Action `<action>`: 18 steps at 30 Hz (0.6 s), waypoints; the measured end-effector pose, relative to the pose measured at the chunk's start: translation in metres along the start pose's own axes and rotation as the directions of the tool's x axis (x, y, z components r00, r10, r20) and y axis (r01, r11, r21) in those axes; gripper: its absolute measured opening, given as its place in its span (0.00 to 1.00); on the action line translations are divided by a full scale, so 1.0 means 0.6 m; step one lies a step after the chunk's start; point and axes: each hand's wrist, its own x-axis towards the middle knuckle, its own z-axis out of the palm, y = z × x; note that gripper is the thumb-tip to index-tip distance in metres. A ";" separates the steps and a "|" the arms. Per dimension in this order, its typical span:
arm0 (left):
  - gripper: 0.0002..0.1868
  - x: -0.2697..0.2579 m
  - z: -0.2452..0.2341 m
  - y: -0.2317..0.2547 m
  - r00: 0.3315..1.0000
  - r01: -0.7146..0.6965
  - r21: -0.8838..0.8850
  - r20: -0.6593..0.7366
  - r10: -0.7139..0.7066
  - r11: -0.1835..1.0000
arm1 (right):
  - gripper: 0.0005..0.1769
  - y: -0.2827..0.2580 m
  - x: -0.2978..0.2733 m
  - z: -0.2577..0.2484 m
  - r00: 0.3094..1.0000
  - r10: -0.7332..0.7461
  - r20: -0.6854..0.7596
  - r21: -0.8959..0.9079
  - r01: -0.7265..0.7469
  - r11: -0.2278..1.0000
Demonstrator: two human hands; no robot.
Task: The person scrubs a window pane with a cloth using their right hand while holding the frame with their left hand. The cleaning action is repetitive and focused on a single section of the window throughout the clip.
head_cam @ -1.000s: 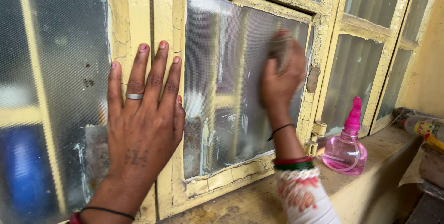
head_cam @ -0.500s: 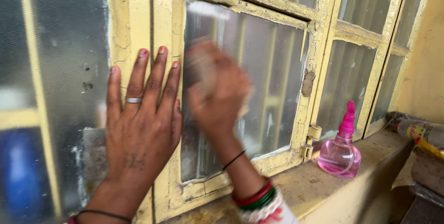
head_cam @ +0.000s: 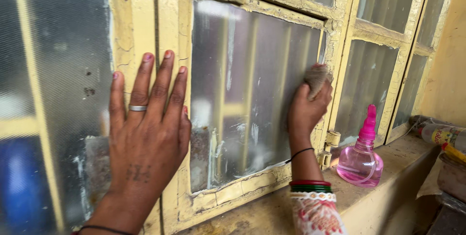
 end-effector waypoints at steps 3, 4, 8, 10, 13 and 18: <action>0.33 -0.002 -0.005 0.001 1.000 -0.007 0.057 -0.007 0.008 0.998 | 0.22 0.005 -0.011 0.003 0.996 -0.089 -0.004 -0.068 0.089 0.994; 0.33 -0.002 -0.006 0.001 1.000 -0.008 0.043 -0.010 0.008 0.999 | 0.26 -0.004 -0.020 0.004 0.997 -0.078 0.027 0.013 0.077 0.997; 0.33 -0.005 -0.007 0.000 1.000 -0.005 0.024 -0.017 0.006 1.000 | 0.33 -0.089 -0.095 0.007 0.943 -0.307 0.127 -0.014 0.311 0.950; 0.33 -0.003 -0.005 0.001 1.000 -0.005 0.009 -0.019 0.005 1.000 | 0.33 -0.150 -0.141 0.006 0.843 -0.509 0.174 0.143 0.490 0.860; 0.34 -0.004 -0.003 0.000 1.000 0.000 -0.024 -0.007 0.000 1.000 | 0.36 -0.218 -0.189 -0.034 0.705 -0.647 0.290 0.285 0.582 0.762; 0.34 -0.005 0.002 -0.001 1.000 -0.005 -0.027 0.005 0.005 1.000 | 0.36 -0.209 -0.170 -0.033 0.620 -0.714 0.325 0.295 0.651 0.699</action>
